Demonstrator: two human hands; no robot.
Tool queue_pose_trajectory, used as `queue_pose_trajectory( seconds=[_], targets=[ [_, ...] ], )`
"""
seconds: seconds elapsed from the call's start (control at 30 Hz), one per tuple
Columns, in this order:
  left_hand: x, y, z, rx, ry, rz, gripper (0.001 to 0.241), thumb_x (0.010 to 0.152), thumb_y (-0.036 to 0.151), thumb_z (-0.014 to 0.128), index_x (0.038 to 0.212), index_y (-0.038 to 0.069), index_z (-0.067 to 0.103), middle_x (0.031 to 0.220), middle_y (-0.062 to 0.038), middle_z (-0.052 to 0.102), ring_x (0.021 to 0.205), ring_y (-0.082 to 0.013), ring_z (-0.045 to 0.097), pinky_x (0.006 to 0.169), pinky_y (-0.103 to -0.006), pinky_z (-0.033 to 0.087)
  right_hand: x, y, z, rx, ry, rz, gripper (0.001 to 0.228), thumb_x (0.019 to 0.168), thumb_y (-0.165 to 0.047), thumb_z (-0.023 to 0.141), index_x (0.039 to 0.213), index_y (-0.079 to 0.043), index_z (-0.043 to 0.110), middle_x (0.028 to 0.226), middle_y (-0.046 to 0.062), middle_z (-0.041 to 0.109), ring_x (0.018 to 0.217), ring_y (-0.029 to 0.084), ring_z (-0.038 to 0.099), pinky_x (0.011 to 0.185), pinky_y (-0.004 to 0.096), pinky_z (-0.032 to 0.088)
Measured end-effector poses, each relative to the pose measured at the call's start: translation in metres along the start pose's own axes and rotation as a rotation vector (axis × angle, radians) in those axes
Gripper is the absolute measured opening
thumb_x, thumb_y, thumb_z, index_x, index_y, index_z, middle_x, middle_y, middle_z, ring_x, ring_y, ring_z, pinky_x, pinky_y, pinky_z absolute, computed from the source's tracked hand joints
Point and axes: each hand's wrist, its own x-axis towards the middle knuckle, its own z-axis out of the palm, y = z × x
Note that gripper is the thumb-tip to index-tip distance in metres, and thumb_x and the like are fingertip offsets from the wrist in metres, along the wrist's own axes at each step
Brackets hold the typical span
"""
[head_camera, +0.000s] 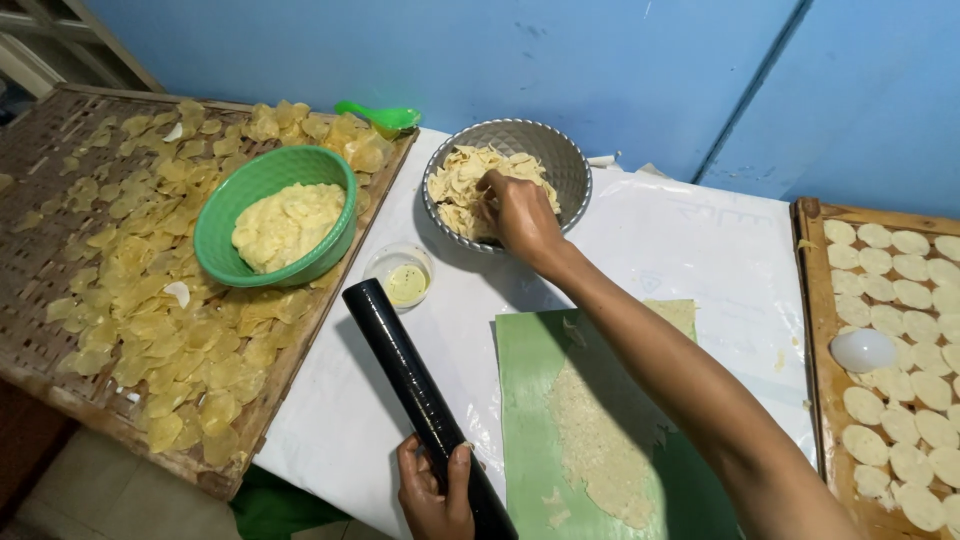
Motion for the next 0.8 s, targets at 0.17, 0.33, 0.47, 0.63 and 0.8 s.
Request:
queue_pose_trajectory(
  seconds=[0.17, 0.33, 0.47, 0.63, 0.8],
  targets=[
    [-0.001, 0.004, 0.001, 0.039, 0.015, -0.011, 0.041, 0.082, 0.02, 0.074, 0.117, 0.005, 0.061, 0.079, -0.013, 0.083, 0.062, -0.0205, 0.076, 0.057, -0.0302, 0.06, 0.002, 0.012, 0.018, -0.145, -0.077, -0.148, 0.012, 0.09, 0.007, 0.067, 0.081, 0.003, 0.073, 0.087, 0.018, 0.071, 0.067, 0.03, 0.068, 0.057, 0.04, 0.053],
    [-0.002, 0.004, 0.0, 0.055, 0.018, 0.005, 0.041, 0.082, 0.023, 0.074, 0.118, 0.006, 0.062, 0.08, -0.011, 0.082, 0.062, -0.0191, 0.075, 0.057, -0.0291, 0.06, 0.002, 0.012, 0.02, -0.375, -0.135, -0.09, 0.031, 0.083, 0.023, 0.062, 0.11, 0.01, 0.07, 0.115, 0.028, 0.064, 0.084, 0.038, 0.066, 0.055, 0.044, 0.063],
    [-0.002, 0.007, 0.001, -0.027, 0.007, -0.013, 0.04, 0.083, 0.021, 0.073, 0.117, 0.005, 0.06, 0.077, -0.014, 0.081, 0.057, -0.0232, 0.076, 0.055, -0.0322, 0.06, 0.001, 0.012, 0.018, -0.312, -0.102, -0.122, 0.019, 0.1, 0.005, 0.046, 0.09, 0.007, 0.062, 0.088, 0.026, 0.063, 0.056, 0.024, 0.054, 0.043, 0.035, 0.049],
    [-0.002, -0.005, -0.004, 0.068, 0.007, 0.045, 0.041, 0.084, 0.025, 0.073, 0.119, 0.006, 0.061, 0.081, -0.01, 0.08, 0.067, -0.017, 0.073, 0.059, -0.0275, 0.056, -0.003, 0.014, 0.014, 0.159, -0.077, 0.186, 0.036, 0.095, -0.019, 0.029, 0.059, -0.021, 0.039, 0.053, -0.006, 0.034, 0.047, 0.01, 0.03, 0.045, 0.03, 0.029],
    [0.0, -0.004, -0.003, 0.075, 0.009, 0.024, 0.042, 0.082, 0.024, 0.074, 0.119, 0.007, 0.062, 0.085, -0.012, 0.083, 0.072, -0.0186, 0.076, 0.065, -0.0276, 0.056, 0.002, 0.012, 0.004, -0.245, -0.042, -0.061, 0.029, 0.093, 0.008, 0.055, 0.119, 0.006, 0.068, 0.085, 0.025, 0.071, 0.068, 0.037, 0.067, 0.056, 0.045, 0.048]
  ],
)
